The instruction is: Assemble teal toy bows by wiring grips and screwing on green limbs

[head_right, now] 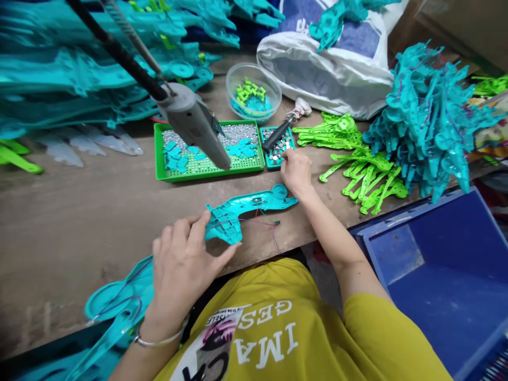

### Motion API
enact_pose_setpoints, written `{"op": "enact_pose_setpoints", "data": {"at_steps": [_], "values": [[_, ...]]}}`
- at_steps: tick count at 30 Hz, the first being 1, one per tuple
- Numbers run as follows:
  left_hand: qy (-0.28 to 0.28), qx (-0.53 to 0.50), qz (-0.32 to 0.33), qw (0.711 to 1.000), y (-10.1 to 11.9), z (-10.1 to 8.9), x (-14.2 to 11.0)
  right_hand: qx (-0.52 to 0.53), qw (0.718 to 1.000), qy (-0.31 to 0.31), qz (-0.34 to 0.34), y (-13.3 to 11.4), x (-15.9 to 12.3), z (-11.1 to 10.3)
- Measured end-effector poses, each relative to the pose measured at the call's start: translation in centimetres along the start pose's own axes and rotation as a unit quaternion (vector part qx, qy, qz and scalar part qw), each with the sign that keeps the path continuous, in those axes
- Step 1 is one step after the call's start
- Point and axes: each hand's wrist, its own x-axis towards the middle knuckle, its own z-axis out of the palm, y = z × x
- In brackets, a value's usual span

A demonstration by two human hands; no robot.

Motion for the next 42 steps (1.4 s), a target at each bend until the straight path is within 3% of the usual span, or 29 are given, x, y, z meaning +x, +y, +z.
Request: {"op": "enact_pose_setpoints", "data": {"at_steps": [3, 6, 9, 15, 20, 25, 28, 32, 36, 39, 42], "values": [[0.001, -0.006, 0.000, 1.000, 0.0, 0.0, 0.0, 0.160, 0.987, -0.019, 0.023, -1.4, -2.3, -0.7], [0.008, -0.009, -0.002, 1.000, 0.0, 0.1, 0.0, 0.321, 0.942, -0.092, 0.041, -2.8, -5.2, -0.8], [0.012, -0.012, -0.003, 1.000, 0.1, 0.1, -0.1, 0.367, 0.920, -0.126, 0.055, -3.5, -7.4, -0.3], [0.016, -0.010, -0.006, 1.000, 0.3, -0.1, -0.3, 0.312, 0.942, -0.113, 0.037, -3.7, -8.3, -0.2], [0.025, -0.013, -0.009, 1.000, 0.4, -0.2, -0.4, 0.141, 0.985, -0.069, -0.068, -4.6, -9.0, -0.9], [0.020, -0.018, -0.010, 1.000, 0.2, 0.2, -0.4, -0.006, 0.987, -0.058, -0.147, -5.1, -11.2, -0.6], [0.010, -0.029, -0.023, 0.999, 0.0, 0.4, -0.3, -0.007, 0.986, -0.044, -0.161, -4.4, -10.1, -0.7], [0.002, -0.032, -0.026, 0.999, -0.2, 0.8, -0.3, 0.016, 0.996, 0.023, -0.087, -2.7, -4.7, -0.2], [-0.002, -0.025, -0.028, 0.999, -0.3, 1.0, -0.4, -0.012, 0.999, -0.008, -0.030, -1.5, -0.1, 1.2], [-0.008, -0.031, -0.033, 0.999, -0.4, 1.1, -0.4, 0.002, 1.000, -0.004, 0.005, -1.2, 0.8, 1.6], [-0.018, -0.039, -0.036, 0.998, -0.4, 1.0, -0.4, 0.115, 0.993, -0.013, 0.033, -1.5, -0.3, 0.8]]}}
